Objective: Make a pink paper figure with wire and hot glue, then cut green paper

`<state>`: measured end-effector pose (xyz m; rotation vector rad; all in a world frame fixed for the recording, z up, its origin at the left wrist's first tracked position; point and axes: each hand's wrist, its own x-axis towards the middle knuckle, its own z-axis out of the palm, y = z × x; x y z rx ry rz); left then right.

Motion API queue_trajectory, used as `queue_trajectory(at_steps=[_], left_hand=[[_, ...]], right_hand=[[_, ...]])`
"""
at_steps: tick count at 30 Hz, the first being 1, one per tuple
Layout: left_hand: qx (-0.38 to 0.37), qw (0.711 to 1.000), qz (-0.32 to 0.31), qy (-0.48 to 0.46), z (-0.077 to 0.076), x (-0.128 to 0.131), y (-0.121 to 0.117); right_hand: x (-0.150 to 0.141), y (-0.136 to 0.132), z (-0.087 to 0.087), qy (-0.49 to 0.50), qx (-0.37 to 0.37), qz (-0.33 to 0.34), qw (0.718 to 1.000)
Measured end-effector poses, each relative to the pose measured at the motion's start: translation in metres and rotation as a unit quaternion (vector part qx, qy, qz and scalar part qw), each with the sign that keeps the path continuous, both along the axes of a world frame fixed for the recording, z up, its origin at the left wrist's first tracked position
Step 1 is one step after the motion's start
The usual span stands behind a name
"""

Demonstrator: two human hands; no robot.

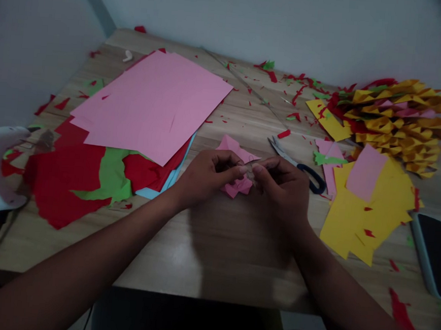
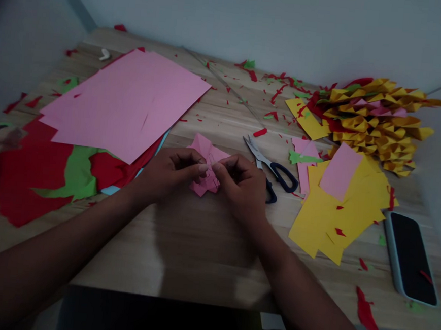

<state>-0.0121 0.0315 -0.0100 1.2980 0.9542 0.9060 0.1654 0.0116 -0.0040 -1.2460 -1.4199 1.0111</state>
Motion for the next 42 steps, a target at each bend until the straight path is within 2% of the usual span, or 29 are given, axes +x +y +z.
queue_trajectory(at_steps=[4,7,9,13,17,26,33,38,42], left_hand=[[-0.013,0.997,0.06,-0.045,0.006,0.002,0.0],[-0.025,0.992,0.11,-0.06,0.006,0.003,0.001],[-0.029,0.99,0.122,-0.065,0.004,0.002,0.002],[-0.038,0.994,0.089,-0.059,0.004,0.002,0.001],[-0.017,0.995,0.09,-0.049,0.005,0.003,-0.001],[-0.019,1.0,0.023,-0.001,-0.006,0.0,0.001],[-0.032,0.999,0.002,0.013,-0.007,-0.002,0.001],[-0.022,1.0,0.019,0.0,-0.008,-0.001,0.0],[-0.053,0.998,0.029,-0.031,-0.006,-0.001,0.0]], right_hand=[[-0.001,-0.002,-0.003,0.044,-0.023,0.01,0.999],[0.0,-0.001,-0.003,0.019,-0.03,0.011,0.999],[0.001,0.0,-0.002,-0.008,-0.034,0.015,0.999],[0.0,0.003,-0.001,-0.008,-0.062,0.025,0.998],[-0.001,0.003,-0.001,0.004,-0.083,0.053,0.995],[0.002,0.004,0.0,-0.069,-0.051,0.034,0.996],[0.001,0.006,0.002,0.02,-0.104,0.033,0.994],[0.002,0.006,0.001,0.065,-0.111,0.047,0.991],[0.001,0.008,-0.001,0.071,-0.119,0.057,0.989]])
